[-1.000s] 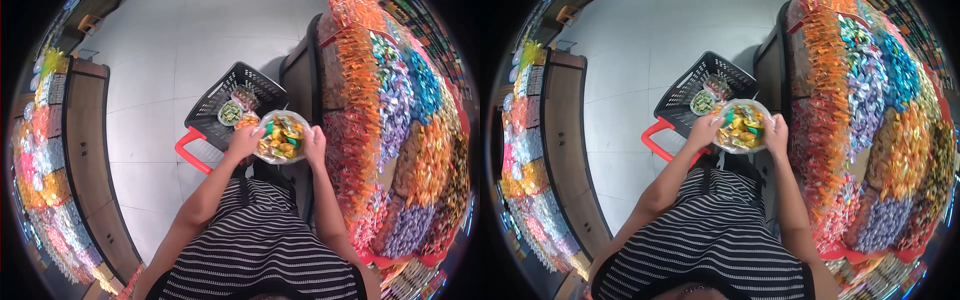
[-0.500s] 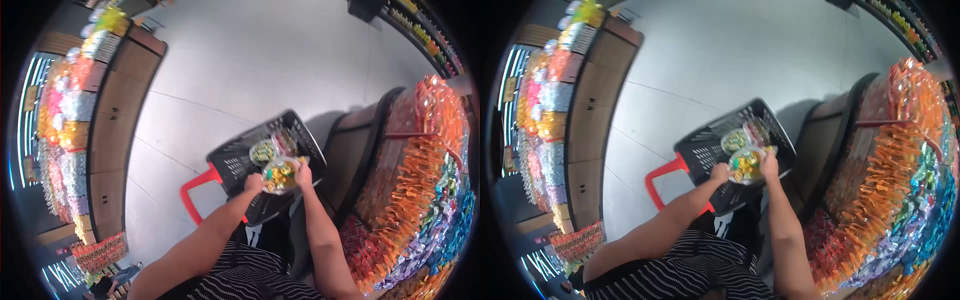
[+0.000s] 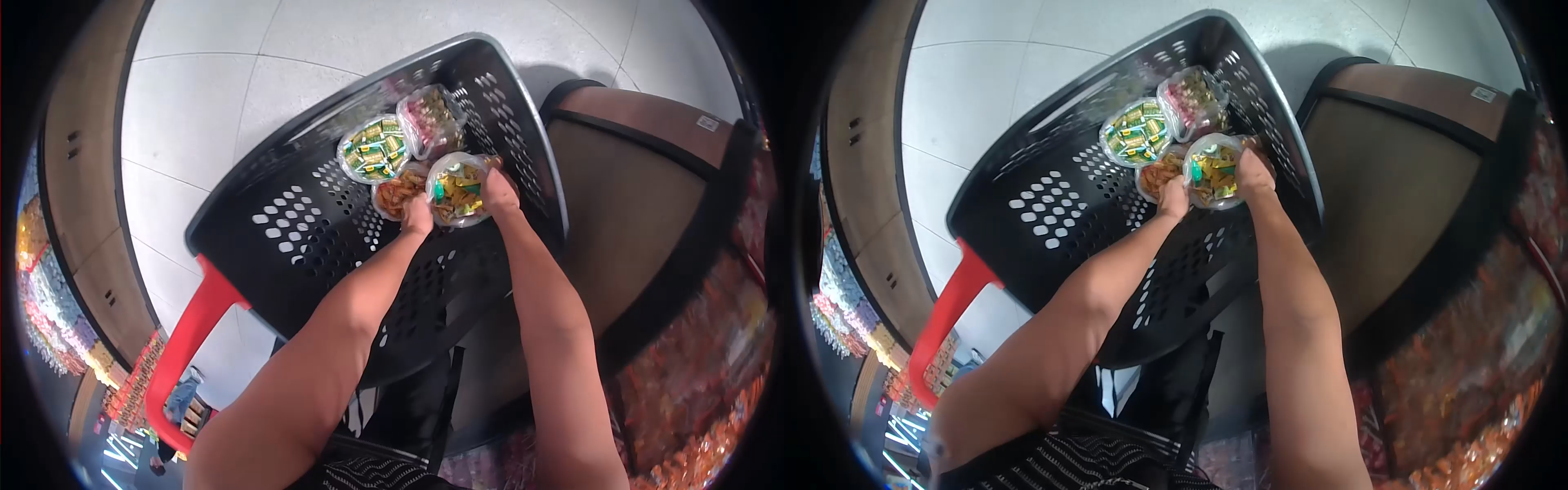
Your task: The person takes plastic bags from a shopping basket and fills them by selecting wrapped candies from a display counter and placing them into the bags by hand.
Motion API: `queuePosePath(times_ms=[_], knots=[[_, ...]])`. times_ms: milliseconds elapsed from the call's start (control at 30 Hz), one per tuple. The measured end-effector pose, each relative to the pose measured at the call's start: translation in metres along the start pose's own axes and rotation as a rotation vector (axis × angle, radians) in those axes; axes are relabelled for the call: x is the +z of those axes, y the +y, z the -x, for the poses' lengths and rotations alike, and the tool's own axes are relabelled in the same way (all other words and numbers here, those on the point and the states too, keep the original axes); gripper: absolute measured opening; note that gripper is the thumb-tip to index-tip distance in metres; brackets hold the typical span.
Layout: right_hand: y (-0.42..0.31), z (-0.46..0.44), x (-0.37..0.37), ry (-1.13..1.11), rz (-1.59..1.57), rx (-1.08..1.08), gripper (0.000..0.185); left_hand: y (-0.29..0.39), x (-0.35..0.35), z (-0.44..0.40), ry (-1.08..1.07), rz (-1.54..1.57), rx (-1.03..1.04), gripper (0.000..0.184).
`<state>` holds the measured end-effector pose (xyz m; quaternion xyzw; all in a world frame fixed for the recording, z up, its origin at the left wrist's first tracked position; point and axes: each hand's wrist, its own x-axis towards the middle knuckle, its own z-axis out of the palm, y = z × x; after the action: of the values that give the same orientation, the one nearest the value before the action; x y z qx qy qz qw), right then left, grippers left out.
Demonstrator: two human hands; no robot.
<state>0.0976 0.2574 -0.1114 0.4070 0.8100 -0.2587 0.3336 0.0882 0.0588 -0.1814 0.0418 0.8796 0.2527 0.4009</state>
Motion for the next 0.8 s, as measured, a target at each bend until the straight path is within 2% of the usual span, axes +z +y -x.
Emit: queuePosePath(times_ms=[33, 100, 133, 167, 200, 267, 333, 367, 400, 467, 500, 600, 700, 767, 800], knots=[[0.003, -0.01, 0.012, -0.007, 0.012, 0.001, 0.038, -0.01, 0.018, -0.013, 0.034, 0.02, -0.018, 0.016], [0.015, -0.033, 0.041, 0.094, 0.026, -0.191, 0.031, -0.055, 0.069, -0.05, 0.046, 0.124, -0.092, 0.017], [0.01, -0.038, 0.04, 0.088, 0.041, -0.187, 0.031, -0.047, 0.064, -0.052, 0.059, 0.215, -0.157, 0.019], [0.005, -0.04, 0.04, 0.025, 0.097, -0.143, 0.032, -0.04, 0.059, -0.05, -0.005, 0.083, -0.072, 0.021], [-0.003, -0.041, 0.037, -0.038, 0.15, -0.1, 0.033, -0.015, 0.038, -0.042, -0.044, 0.13, -0.057, 0.02], [-0.007, -0.057, 0.041, -0.026, 0.155, -0.084, 0.037, -0.012, 0.045, -0.053, -0.064, 0.207, -0.074, 0.021], [-0.007, -0.076, 0.055, 0.094, 0.013, 0.11, 0.046, -0.012, 0.052, -0.062, -0.065, 0.222, -0.044, 0.021], [-0.002, -0.079, 0.06, 0.1, -0.06, 0.089, 0.055, -0.012, 0.055, -0.065, -0.061, 0.235, -0.004, 0.022], [-0.005, -0.079, 0.058, 0.093, -0.059, 0.087, 0.055, -0.013, 0.063, -0.064, -0.009, 0.305, 0.07, 0.02], [-0.012, -0.077, 0.054, 0.018, -0.104, 0.134, 0.049, -0.024, 0.075, -0.068, -0.041, 0.194, 0.181, 0.021], [0.0, -0.081, 0.068, 0.052, 0.109, -0.029, 0.039, -0.028, 0.075, -0.068, -0.04, 0.196, 0.168, 0.021], [0.004, -0.087, 0.075, 0.01, 0.149, 0.003, 0.039, -0.027, 0.072, -0.067, -0.135, 0.286, 0.148, 0.018], [0.017, -0.098, 0.075, -0.069, 0.098, -0.013, 0.043, -0.032, 0.061, -0.054, -0.181, 0.473, 0.147, 0.024], [0.018, -0.104, 0.064, -0.188, 0.018, -0.056, 0.052, -0.04, 0.054, -0.045, 0.148, 0.261, 0.11, 0.026], [0.009, -0.101, 0.062, -0.19, 0.018, -0.059, 0.052, -0.048, 0.049, -0.046, 0.15, 0.259, 0.108, 0.026]])
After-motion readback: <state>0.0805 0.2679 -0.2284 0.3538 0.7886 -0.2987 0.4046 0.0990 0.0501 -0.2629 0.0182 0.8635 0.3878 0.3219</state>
